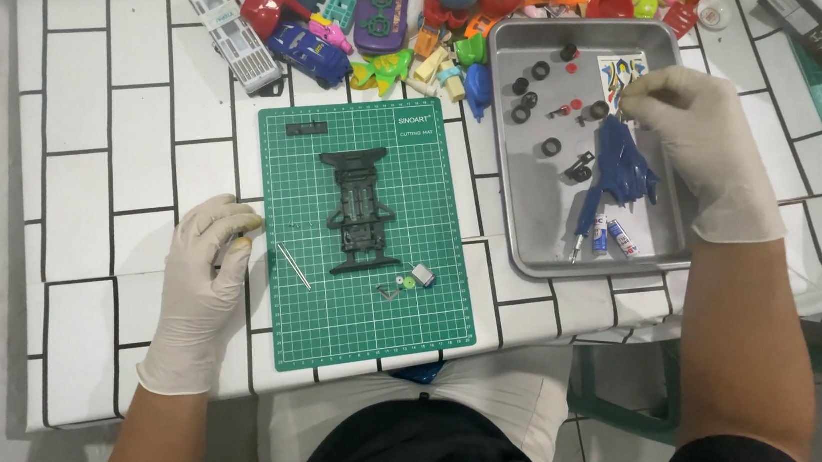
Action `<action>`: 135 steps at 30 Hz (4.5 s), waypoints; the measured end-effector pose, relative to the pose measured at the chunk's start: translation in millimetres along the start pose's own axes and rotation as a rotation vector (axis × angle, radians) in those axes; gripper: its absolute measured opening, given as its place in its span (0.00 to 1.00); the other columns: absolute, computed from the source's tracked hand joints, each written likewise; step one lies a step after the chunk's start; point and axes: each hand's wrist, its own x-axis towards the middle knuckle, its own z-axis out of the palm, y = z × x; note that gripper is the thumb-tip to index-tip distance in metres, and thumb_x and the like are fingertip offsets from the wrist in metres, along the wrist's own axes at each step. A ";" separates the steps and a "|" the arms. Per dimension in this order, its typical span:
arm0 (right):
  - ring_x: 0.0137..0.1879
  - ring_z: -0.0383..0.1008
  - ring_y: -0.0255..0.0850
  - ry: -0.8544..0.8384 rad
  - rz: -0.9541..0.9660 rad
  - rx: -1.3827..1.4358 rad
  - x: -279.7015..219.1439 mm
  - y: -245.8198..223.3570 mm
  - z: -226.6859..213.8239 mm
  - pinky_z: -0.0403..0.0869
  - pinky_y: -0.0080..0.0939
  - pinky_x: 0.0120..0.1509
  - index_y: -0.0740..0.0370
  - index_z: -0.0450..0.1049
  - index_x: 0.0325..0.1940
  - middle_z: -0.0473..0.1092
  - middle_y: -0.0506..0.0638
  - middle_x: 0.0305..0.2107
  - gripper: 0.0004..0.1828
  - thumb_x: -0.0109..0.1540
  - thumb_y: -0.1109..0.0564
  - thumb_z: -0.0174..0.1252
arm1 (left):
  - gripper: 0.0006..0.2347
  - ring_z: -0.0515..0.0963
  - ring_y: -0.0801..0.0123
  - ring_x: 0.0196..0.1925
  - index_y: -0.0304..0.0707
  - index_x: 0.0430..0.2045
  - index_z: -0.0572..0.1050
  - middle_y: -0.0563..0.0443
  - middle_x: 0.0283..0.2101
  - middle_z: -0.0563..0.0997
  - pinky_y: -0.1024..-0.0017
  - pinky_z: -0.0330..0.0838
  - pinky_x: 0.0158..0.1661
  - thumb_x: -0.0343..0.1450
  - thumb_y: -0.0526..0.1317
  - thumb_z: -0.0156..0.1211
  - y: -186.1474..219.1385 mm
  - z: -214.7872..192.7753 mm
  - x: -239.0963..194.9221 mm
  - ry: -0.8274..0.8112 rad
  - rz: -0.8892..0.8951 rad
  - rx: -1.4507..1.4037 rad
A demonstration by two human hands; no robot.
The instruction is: Assembling a toy car by attaching wheels, gears, and other small components to a chassis on a workspace.
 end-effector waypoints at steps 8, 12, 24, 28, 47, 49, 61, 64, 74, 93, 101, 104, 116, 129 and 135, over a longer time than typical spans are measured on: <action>0.43 0.76 0.33 -0.163 -0.137 0.598 -35.0 24.8 -7.2 0.77 0.27 0.53 0.58 0.76 0.45 0.75 0.46 0.37 0.01 0.69 0.59 0.60 | 0.19 0.73 0.56 0.57 0.34 0.39 0.79 0.47 0.47 0.79 0.58 0.65 0.61 0.78 0.52 0.45 0.8 -0.6 -0.9 -0.007 0.000 -0.016; 0.45 0.73 0.42 -0.285 -0.141 0.952 -51.2 32.9 12.1 0.73 0.39 0.55 0.60 0.77 0.45 0.74 0.51 0.38 0.05 0.71 0.62 0.55 | 0.21 0.75 0.56 0.56 0.34 0.38 0.80 0.48 0.46 0.80 0.58 0.65 0.60 0.78 0.52 0.43 1.2 -0.5 -0.9 -0.004 0.005 -0.008; 0.43 0.72 0.42 -0.400 -0.130 0.939 -72.1 19.4 61.9 0.73 0.37 0.51 0.62 0.76 0.44 0.73 0.52 0.36 0.04 0.68 0.62 0.56 | 0.22 0.75 0.54 0.54 0.33 0.37 0.79 0.46 0.43 0.79 0.55 0.67 0.56 0.78 0.54 0.43 -4.5 -0.2 -1.0 0.037 0.100 -0.024; 0.42 0.73 0.40 -0.378 -0.079 0.834 -95.3 -16.4 84.1 0.75 0.34 0.54 0.63 0.75 0.41 0.73 0.52 0.35 0.02 0.66 0.64 0.57 | 0.17 0.75 0.56 0.47 0.35 0.35 0.77 0.49 0.39 0.78 0.57 0.66 0.52 0.79 0.50 0.44 2.0 -6.1 2.5 0.048 0.141 -0.024; 0.76 0.49 0.72 -0.266 -0.765 -0.300 -144.0 -17.7 206.6 0.47 0.78 0.74 0.57 0.82 0.37 0.63 0.62 0.63 0.03 0.60 0.59 0.65 | 0.14 0.68 0.61 0.65 0.46 0.41 0.79 0.52 0.48 0.78 0.63 0.53 0.70 0.76 0.53 0.52 -40.0 13.2 -11.2 -0.015 -0.091 -0.100; 0.76 0.48 0.73 -0.268 -0.773 -0.334 -144.1 -16.5 209.0 0.46 0.79 0.74 0.57 0.82 0.37 0.62 0.63 0.64 0.03 0.61 0.58 0.65 | 0.14 0.68 0.61 0.65 0.46 0.41 0.79 0.52 0.48 0.78 0.64 0.52 0.70 0.75 0.53 0.51 -41.3 14.1 -11.9 -0.018 -0.099 -0.105; 0.78 0.46 0.71 -0.305 -0.765 -0.287 -139.9 -1.1 202.6 0.45 0.76 0.76 0.56 0.83 0.42 0.60 0.62 0.67 0.09 0.59 0.61 0.64 | 0.11 0.67 0.63 0.65 0.46 0.39 0.78 0.53 0.47 0.77 0.64 0.52 0.70 0.75 0.50 0.53 -23.6 7.1 -10.7 -0.021 -0.160 -0.170; 0.78 0.51 0.69 -0.261 -0.747 -0.145 -134.7 1.6 182.5 0.48 0.73 0.77 0.56 0.82 0.43 0.64 0.61 0.65 0.12 0.56 0.64 0.66 | 0.12 0.68 0.62 0.66 0.47 0.41 0.79 0.54 0.48 0.78 0.64 0.53 0.69 0.76 0.51 0.52 -22.0 7.7 -10.7 -0.024 -0.106 -0.121; 0.51 0.73 0.50 0.221 -0.535 -0.105 -86.2 30.1 55.7 0.72 0.46 0.60 0.70 0.67 0.44 0.72 0.60 0.41 0.08 0.67 0.75 0.57 | 0.23 0.77 0.58 0.47 0.33 0.33 0.78 0.48 0.37 0.79 0.57 0.67 0.53 0.79 0.55 0.40 6.9 -4.6 5.4 -0.023 0.081 -0.030; 0.64 0.66 0.55 -0.162 -0.033 -0.589 -20.1 44.5 27.1 0.67 0.55 0.62 0.58 0.74 0.62 0.68 0.58 0.58 0.28 0.59 0.49 0.63 | 0.31 0.67 0.49 0.68 0.24 0.61 0.64 0.35 0.62 0.68 0.55 0.60 0.70 0.79 0.60 0.38 18.7 -20.1 41.8 0.188 -0.095 -0.102; 0.57 0.76 0.56 -0.165 0.084 -0.719 -22.5 20.4 42.9 0.79 0.57 0.55 0.58 0.79 0.56 0.75 0.60 0.48 0.17 0.63 0.59 0.62 | 0.29 0.61 0.56 0.71 0.33 0.64 0.62 0.38 0.62 0.65 0.56 0.48 0.73 0.78 0.60 0.41 -20.0 10.8 61.2 0.224 -0.022 -0.176; 0.53 0.79 0.56 -0.164 0.099 -0.734 -21.5 19.4 43.9 0.81 0.56 0.52 0.58 0.79 0.57 0.76 0.60 0.46 0.17 0.64 0.59 0.61 | 0.28 0.61 0.55 0.71 0.33 0.63 0.63 0.39 0.61 0.66 0.55 0.50 0.72 0.78 0.59 0.42 -25.8 15.6 59.7 0.208 -0.014 -0.170; 0.51 0.78 0.59 -0.046 0.113 -0.468 -28.8 15.0 28.3 0.79 0.58 0.49 0.62 0.78 0.58 0.75 0.64 0.44 0.17 0.64 0.63 0.60 | 0.15 0.67 0.53 0.68 0.34 0.53 0.72 0.44 0.53 0.73 0.51 0.49 0.73 0.78 0.45 0.51 -5.3 13.8 62.4 0.105 0.029 -0.106; 0.54 0.76 0.60 -0.094 -0.245 -0.349 21.7 16.4 45.9 0.77 0.53 0.55 0.65 0.78 0.55 0.74 0.64 0.46 0.15 0.64 0.64 0.61 | 0.16 0.68 0.59 0.67 0.43 0.52 0.75 0.50 0.53 0.77 0.53 0.43 0.74 0.79 0.50 0.48 24.9 22.6 90.0 0.090 0.185 -0.065; 0.51 0.78 0.59 -0.212 -0.353 -0.706 61.4 13.7 71.8 0.78 0.55 0.54 0.62 0.78 0.58 0.76 0.63 0.43 0.18 0.63 0.62 0.60 | 0.11 0.68 0.62 0.66 0.42 0.50 0.75 0.52 0.51 0.76 0.57 0.45 0.74 0.79 0.45 0.51 -20.7 12.5 81.9 0.174 0.088 -0.025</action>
